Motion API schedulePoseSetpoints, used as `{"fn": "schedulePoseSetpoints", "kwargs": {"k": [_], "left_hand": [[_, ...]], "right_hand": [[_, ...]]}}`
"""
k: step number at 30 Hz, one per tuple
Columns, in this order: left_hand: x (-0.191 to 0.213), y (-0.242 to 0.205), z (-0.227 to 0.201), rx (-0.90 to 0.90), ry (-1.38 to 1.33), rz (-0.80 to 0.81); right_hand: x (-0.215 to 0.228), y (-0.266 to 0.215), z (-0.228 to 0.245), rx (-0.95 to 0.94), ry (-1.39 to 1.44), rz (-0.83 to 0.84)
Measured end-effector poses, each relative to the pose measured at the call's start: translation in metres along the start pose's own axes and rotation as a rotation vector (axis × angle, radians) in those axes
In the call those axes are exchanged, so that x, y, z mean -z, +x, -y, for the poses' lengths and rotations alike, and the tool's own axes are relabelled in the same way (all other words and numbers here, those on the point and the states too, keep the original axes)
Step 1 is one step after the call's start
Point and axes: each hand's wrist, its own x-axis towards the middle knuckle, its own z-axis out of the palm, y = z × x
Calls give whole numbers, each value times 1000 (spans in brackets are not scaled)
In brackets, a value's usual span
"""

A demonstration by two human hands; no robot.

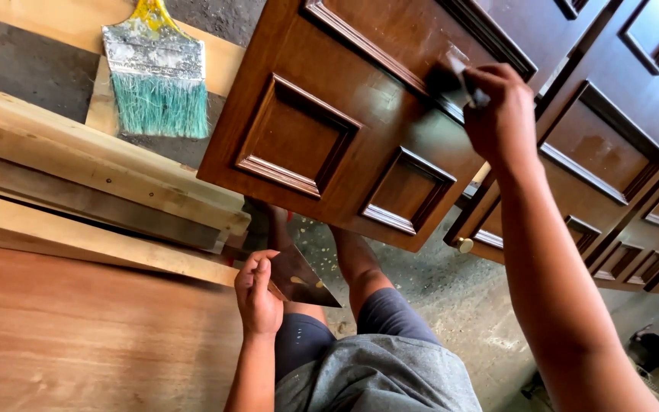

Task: Applying wood putty to imperfections on wooden doors and smoothing it with a scraper to prepare for finishing.

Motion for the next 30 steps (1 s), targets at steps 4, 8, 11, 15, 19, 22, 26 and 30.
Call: {"fn": "schedulePoseSetpoints", "kwargs": {"k": [4, 8, 11, 15, 19, 22, 26, 30], "left_hand": [[-2, 1, -4, 4, -38, 29], [-2, 2, -6, -1, -53, 42], [-6, 3, -4, 6, -14, 29], [-16, 6, 3, -138, -50, -16], [-7, 5, -2, 13, -32, 27], [-3, 8, -1, -8, -29, 30], [5, 8, -2, 6, -37, 18], [11, 11, -8, 3, -68, 11]], "right_hand": [[0, 11, -6, 9, -24, -61], [-22, 8, 0, 12, 1, -126], [-34, -5, 2, 49, -24, -116], [-31, -16, -34, 47, 4, -84], [26, 6, 16, 33, -15, 12], [26, 21, 33, 154, -12, -19], [1, 36, 46, 160, -11, 5], [-24, 42, 39, 262, -159, -131]]}}
